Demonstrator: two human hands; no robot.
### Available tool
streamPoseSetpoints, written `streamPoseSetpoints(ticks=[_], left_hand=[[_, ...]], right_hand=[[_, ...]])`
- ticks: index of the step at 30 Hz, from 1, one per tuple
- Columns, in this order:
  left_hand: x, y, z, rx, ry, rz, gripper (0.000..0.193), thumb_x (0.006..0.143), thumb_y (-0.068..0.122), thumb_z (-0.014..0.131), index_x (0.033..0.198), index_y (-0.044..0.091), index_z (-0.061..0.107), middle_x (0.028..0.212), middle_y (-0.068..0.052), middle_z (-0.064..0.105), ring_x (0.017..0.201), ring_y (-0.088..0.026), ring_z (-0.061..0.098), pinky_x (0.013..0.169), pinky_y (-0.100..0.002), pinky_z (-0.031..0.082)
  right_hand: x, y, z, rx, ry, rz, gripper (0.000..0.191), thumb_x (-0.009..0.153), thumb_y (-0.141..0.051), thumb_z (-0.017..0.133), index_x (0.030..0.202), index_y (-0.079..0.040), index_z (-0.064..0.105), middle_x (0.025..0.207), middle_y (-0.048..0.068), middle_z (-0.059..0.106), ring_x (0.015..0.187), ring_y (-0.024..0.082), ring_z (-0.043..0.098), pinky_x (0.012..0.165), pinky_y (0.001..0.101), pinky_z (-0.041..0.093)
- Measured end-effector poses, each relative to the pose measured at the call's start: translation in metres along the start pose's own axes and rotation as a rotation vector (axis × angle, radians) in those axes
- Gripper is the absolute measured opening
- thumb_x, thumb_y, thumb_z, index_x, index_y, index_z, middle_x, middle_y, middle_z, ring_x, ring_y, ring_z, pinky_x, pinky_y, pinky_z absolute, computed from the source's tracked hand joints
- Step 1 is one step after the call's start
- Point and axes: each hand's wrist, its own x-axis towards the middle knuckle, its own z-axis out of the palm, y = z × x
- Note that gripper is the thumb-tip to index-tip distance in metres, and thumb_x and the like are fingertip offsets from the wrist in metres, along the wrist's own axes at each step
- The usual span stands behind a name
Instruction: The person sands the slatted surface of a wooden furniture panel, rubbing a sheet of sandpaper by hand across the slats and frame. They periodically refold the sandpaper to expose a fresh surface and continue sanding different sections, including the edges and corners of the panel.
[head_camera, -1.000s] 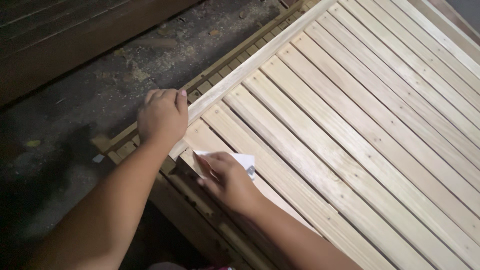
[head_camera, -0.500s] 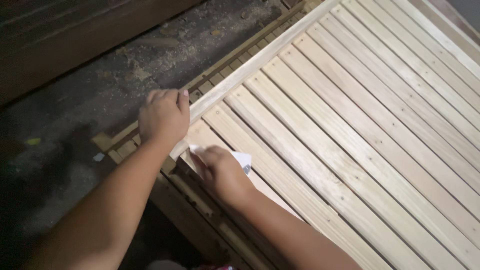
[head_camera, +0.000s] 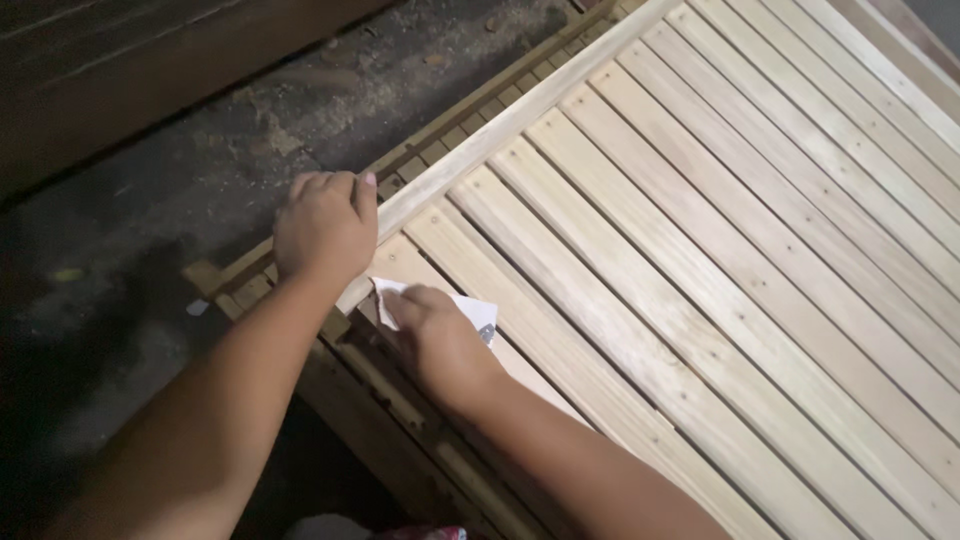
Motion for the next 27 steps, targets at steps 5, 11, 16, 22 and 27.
streamPoseSetpoints(ticks=[5, 11, 16, 22, 27], left_hand=[[-0.001, -0.005, 0.006, -0.025, 0.015, 0.015, 0.042, 0.107, 0.035, 0.049, 0.096, 0.003, 0.075, 0.108, -0.017, 0.073, 0.112, -0.037, 0.062, 0.092, -0.051, 0.05], [-0.001, -0.009, 0.012, 0.003, 0.014, 0.0, 0.043, 0.107, 0.036, 0.049, 0.094, 0.005, 0.076, 0.106, -0.016, 0.074, 0.112, -0.037, 0.062, 0.096, -0.05, 0.05], [-0.001, -0.012, 0.014, -0.064, 0.044, 0.012, 0.041, 0.106, 0.034, 0.05, 0.096, 0.004, 0.075, 0.105, -0.017, 0.073, 0.11, -0.038, 0.062, 0.093, -0.05, 0.05], [0.0, -0.013, 0.014, -0.058, 0.06, 0.034, 0.04, 0.105, 0.034, 0.051, 0.096, 0.003, 0.075, 0.104, -0.017, 0.073, 0.109, -0.039, 0.062, 0.092, -0.05, 0.05], [0.003, -0.01, 0.009, -0.043, 0.001, 0.011, 0.04, 0.105, 0.034, 0.05, 0.095, 0.004, 0.075, 0.104, -0.016, 0.073, 0.109, -0.037, 0.063, 0.094, -0.049, 0.051]], right_hand=[[-0.038, -0.009, -0.045, 0.305, -0.244, 0.771, 0.033, 0.101, -0.027, 0.055, 0.11, 0.002, 0.07, 0.082, 0.018, 0.061, 0.07, 0.025, 0.058, 0.063, 0.0349, 0.047], [-0.023, 0.01, -0.07, 0.756, 0.062, 0.815, 0.033, 0.099, -0.02, 0.052, 0.112, 0.007, 0.066, 0.091, 0.018, 0.065, 0.082, 0.027, 0.062, 0.08, 0.0433, 0.053], [-0.026, 0.028, -0.037, -0.249, -0.225, -0.074, 0.05, 0.09, -0.006, 0.062, 0.139, -0.001, 0.062, 0.149, 0.025, 0.054, 0.142, 0.045, 0.041, 0.116, 0.0572, 0.021], [-0.061, 0.035, -0.052, -0.127, -0.3, 0.007, 0.039, 0.096, -0.009, 0.063, 0.135, -0.01, 0.068, 0.151, 0.01, 0.059, 0.149, 0.034, 0.046, 0.127, 0.0542, 0.026], [-0.024, 0.049, -0.043, -0.12, -0.401, -0.127, 0.043, 0.095, -0.005, 0.062, 0.139, -0.003, 0.061, 0.155, 0.012, 0.051, 0.15, 0.039, 0.038, 0.123, 0.0554, 0.022]])
